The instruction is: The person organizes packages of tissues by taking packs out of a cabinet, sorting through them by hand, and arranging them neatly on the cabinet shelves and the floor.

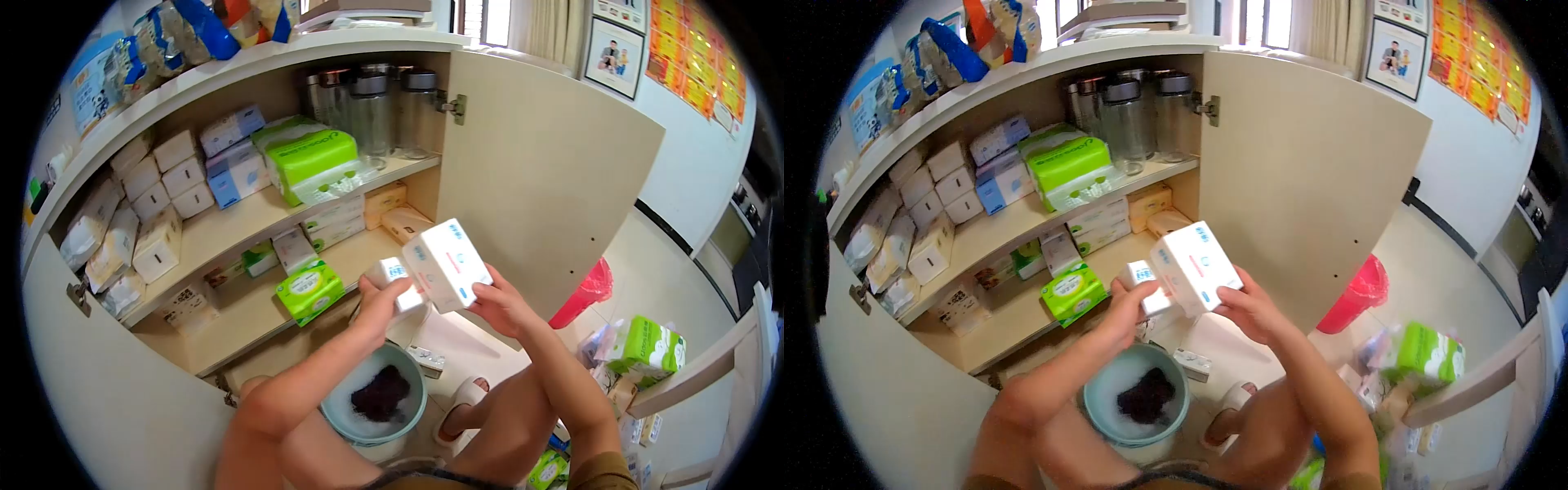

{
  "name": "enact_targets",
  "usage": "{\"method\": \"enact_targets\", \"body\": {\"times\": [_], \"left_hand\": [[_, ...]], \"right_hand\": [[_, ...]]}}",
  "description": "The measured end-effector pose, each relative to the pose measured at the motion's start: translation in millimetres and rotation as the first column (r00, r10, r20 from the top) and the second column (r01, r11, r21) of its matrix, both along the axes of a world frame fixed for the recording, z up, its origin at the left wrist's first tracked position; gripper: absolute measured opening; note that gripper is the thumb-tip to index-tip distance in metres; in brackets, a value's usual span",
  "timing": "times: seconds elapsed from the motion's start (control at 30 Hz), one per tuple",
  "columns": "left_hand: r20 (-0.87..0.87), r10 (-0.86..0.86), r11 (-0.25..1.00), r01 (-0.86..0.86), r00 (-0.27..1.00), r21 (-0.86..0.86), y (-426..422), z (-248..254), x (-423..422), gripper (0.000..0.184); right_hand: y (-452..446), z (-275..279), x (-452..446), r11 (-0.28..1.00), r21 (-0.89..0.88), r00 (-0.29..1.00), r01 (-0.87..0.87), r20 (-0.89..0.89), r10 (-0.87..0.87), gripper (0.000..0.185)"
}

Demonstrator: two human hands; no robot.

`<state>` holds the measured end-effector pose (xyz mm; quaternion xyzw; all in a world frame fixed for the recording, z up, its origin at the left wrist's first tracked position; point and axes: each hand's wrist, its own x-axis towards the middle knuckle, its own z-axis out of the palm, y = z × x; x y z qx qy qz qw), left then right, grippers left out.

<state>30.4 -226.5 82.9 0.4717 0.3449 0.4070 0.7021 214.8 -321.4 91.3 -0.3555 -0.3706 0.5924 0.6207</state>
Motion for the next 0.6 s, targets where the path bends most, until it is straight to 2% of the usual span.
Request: {"method": "enact_targets", "body": {"times": [0.17, 0.23, 0.3, 0.37, 0.43, 0.5, 0.57, 0.6], "left_hand": [[-0.022, 0.150, 0.985, -0.152, 0.988, -0.077, 30, -9, -46, 0.049], [0.004, 0.278, 0.943, -0.272, 0.961, -0.192, 39, -17, -64, 0.046], [0.020, 0.305, 0.934, -0.295, 0.952, -0.204, 44, -17, -76, 0.044], [0.125, 0.469, 0.881, -0.455, 0.874, -0.127, 53, -11, -86, 0.046], [0.206, 0.564, 0.825, -0.560, 0.800, -0.082, 71, -17, -97, 0.047], [0.210, 0.604, 0.793, -0.605, 0.769, -0.069, 89, -24, -113, 0.048], [0.319, 0.605, 0.793, -0.588, 0.730, -0.159, 106, -27, -127, 0.057], [0.271, 0.693, 0.719, -0.671, 0.668, -0.181, 111, -25, -127, 0.057]], "right_hand": [[46, -12, -25, 0.994, -0.035, 0.993, -0.106, -0.056, 0.104, 0.062], [57, -21, -31, 0.976, -0.145, 0.982, -0.162, -0.117, 0.145, 0.057], [64, -23, -39, 0.966, -0.179, 0.978, -0.187, -0.128, 0.165, 0.052], [69, -16, -45, 0.965, -0.196, 0.966, -0.173, -0.225, 0.128, 0.052], [77, -15, -51, 0.972, -0.179, 0.973, -0.151, -0.201, 0.114, 0.053], [84, -18, -58, 0.973, -0.205, 0.980, -0.107, -0.186, 0.069, 0.052], [91, -24, -66, 0.966, -0.231, 0.983, -0.113, -0.171, 0.074, 0.051], [95, -26, -72, 0.961, -0.254, 0.986, -0.106, -0.148, 0.069, 0.051]]}}
